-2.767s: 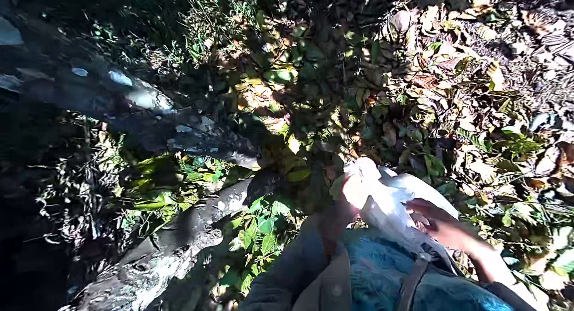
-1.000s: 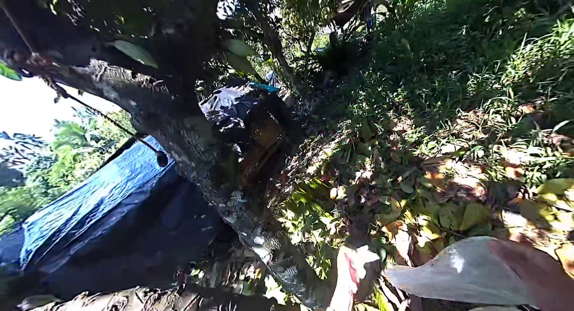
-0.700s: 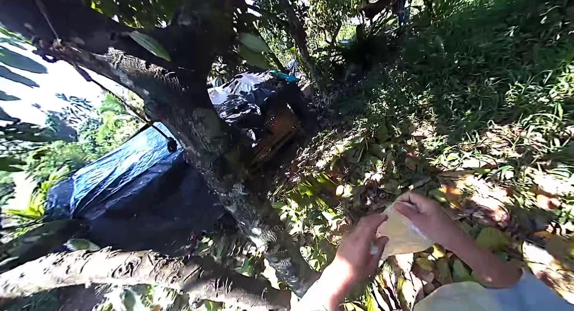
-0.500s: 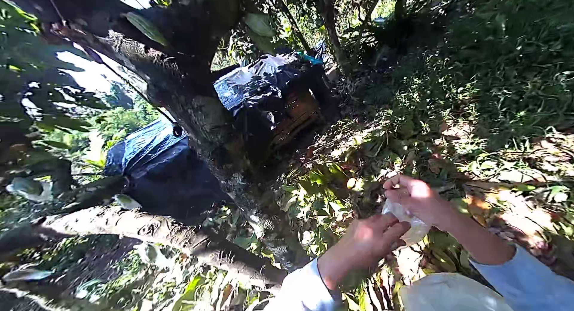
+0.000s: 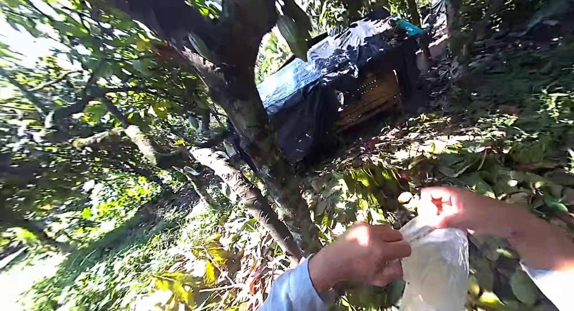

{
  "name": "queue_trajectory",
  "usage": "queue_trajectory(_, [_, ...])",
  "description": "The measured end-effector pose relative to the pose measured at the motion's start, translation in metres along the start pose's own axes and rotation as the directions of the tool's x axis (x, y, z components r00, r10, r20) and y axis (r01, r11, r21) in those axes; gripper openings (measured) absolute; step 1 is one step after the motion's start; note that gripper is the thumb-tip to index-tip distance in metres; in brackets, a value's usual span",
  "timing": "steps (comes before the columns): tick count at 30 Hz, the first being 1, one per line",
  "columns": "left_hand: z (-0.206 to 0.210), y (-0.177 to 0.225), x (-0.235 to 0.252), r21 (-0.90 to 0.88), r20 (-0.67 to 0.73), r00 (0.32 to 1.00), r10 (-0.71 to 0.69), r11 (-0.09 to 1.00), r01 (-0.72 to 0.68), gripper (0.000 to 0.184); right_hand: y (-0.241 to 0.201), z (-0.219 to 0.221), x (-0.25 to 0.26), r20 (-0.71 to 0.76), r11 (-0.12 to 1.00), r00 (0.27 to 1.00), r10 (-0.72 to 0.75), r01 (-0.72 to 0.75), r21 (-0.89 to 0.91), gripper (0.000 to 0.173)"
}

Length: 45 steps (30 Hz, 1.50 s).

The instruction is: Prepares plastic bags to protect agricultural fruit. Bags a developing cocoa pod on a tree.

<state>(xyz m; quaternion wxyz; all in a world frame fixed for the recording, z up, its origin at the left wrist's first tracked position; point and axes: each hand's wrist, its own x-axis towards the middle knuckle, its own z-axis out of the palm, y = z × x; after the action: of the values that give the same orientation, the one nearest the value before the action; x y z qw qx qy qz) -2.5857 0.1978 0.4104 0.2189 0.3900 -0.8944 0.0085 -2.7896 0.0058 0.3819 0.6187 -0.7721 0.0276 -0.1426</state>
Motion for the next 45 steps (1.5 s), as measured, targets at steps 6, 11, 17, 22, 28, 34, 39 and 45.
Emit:
queue_trajectory(6, [-0.056,-0.013,0.025,0.276,0.107,0.884,-0.455,0.868,0.413,0.026,-0.040,-0.025,0.054,0.117,0.951,0.993,-0.023,0.058,-0.304,0.006])
queue_trajectory(11, [-0.101,-0.017,0.041,0.149,0.027,0.930,-0.366,0.922,0.358,0.018,-0.082,-0.043,0.099,-0.040,0.830,0.999,0.002,-0.024,-0.558,0.021])
queue_trajectory(17, [-0.134,-0.059,0.030,-0.445,-0.281,0.822,-0.495,0.826,0.346,0.009,-0.087,-0.064,0.127,0.317,0.820,0.882,-0.350,0.452,-0.351,0.033])
queue_trajectory(22, [-0.147,-0.101,0.013,-0.671,-0.374,0.723,-0.581,0.708,0.221,0.016,-0.090,-0.061,0.158,0.077,0.726,0.723,-0.687,0.687,0.024,0.038])
queue_trajectory(28, [-0.178,-0.134,-0.004,-0.683,-0.426,0.859,-0.284,0.723,-0.099,0.018,-0.110,-0.047,0.236,0.006,0.517,0.551,-0.834,0.779,0.354,0.034])
queue_trajectory(34, [-0.249,-0.156,-0.008,-0.401,-0.274,0.910,-0.312,0.897,0.187,0.015,-0.147,-0.044,0.278,-0.020,0.411,0.485,-0.874,0.761,0.502,0.026])
queue_trajectory(39, [-0.295,-0.169,0.013,0.175,-0.239,0.898,-0.369,0.893,0.414,0.025,-0.176,-0.087,0.306,0.113,0.547,0.541,-0.833,0.837,0.030,0.019])
queue_trajectory(45, [-0.325,-0.188,0.037,0.111,-0.286,0.825,-0.487,0.839,0.533,0.026,-0.237,-0.126,0.308,0.042,0.646,0.840,-0.541,0.448,-0.619,0.019])
